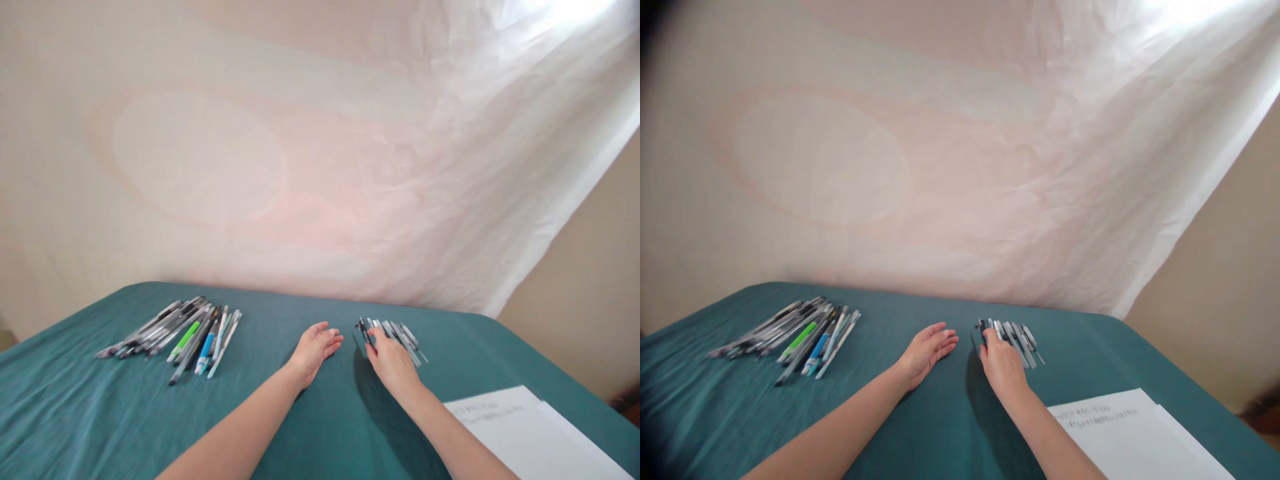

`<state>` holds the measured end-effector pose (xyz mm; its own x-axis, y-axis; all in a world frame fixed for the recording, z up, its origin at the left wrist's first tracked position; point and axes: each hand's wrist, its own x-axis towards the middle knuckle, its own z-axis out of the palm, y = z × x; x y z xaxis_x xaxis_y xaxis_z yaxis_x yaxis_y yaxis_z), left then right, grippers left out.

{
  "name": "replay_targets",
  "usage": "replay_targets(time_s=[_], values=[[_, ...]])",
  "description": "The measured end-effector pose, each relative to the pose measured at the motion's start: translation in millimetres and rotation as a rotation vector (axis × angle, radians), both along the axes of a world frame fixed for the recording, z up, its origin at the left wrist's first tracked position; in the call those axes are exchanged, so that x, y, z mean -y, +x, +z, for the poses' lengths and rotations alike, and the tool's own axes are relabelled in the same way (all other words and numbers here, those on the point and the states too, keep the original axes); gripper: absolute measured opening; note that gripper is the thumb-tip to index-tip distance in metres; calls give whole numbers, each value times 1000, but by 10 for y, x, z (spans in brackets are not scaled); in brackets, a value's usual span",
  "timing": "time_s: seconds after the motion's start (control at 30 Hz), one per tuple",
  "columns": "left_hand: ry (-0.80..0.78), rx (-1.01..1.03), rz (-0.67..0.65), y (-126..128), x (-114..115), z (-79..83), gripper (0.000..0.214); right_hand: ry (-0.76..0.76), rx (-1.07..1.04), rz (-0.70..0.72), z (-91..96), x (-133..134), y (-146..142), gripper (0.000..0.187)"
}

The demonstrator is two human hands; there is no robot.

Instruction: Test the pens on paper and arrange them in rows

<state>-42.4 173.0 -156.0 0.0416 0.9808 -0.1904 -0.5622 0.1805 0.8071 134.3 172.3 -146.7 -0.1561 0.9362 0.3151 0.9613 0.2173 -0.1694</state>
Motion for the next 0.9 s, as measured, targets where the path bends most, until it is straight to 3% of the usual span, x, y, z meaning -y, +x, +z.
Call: replay_targets(time_s=[0.13,0.5,0.9], values=[[3,-30,-20,-4,13,19,47,24,145,-102,20,1,-5,25],[24,-56,-53,-4,19,13,36,-34,182,-40,30,5,-90,27],[19,-75,-64,-4,33,44,28,23,190,-79,25,-32,-73,29]])
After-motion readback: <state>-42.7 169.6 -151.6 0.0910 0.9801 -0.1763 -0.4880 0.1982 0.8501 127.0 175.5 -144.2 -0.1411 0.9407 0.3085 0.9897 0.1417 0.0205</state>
